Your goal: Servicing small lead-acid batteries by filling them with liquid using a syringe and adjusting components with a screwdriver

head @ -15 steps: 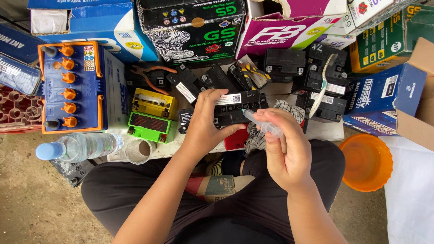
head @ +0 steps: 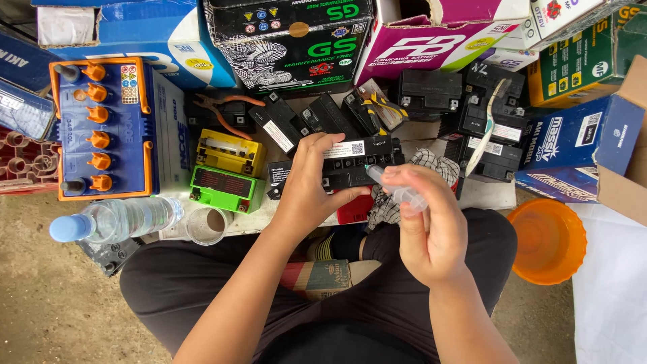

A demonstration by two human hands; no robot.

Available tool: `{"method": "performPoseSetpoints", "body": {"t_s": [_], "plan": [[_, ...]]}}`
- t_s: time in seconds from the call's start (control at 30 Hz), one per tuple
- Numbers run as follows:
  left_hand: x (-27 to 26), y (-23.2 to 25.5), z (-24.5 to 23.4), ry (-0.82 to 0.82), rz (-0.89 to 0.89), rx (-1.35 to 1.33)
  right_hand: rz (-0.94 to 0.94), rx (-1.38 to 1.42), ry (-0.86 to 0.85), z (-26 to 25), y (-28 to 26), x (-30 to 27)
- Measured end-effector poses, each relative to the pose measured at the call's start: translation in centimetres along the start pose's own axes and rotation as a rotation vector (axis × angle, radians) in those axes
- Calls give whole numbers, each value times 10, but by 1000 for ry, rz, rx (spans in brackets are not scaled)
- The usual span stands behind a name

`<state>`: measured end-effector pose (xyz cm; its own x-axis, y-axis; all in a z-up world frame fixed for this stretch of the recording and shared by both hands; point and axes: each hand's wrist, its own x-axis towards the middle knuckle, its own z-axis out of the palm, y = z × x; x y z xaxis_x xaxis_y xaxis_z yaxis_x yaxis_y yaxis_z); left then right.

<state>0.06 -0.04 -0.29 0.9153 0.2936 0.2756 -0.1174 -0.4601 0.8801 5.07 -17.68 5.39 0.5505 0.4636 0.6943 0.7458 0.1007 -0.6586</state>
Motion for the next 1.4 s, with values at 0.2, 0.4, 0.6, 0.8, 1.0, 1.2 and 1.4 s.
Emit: {"method": "performPoseSetpoints", "body": {"t_s": [0.2, 0.4, 0.6, 0.8, 1.0, 1.2, 1.4], "plan": [[-1, 0, 0, -2, -11, -7, 54, 15, 73, -3, -1, 1], [0, 1, -1, -7, -20, -1, 122, 13, 175, 5, 0, -2], [-1, 2, -1, -1, -29, -3, 201, -15, 267, 3, -3, 4], [-1, 2, -1, -1, -27, -2, 307, 11, 349, 6, -5, 7], [-1, 0, 0, 5, -17, -6, 372, 41, 377, 10, 0, 10], [-1, 3, -2, -5, -22, -11, 387, 14, 336, 11, 4, 14], [0, 3, -2, -13, -13, -3, 327, 27, 332, 20, 10, 16]]}}
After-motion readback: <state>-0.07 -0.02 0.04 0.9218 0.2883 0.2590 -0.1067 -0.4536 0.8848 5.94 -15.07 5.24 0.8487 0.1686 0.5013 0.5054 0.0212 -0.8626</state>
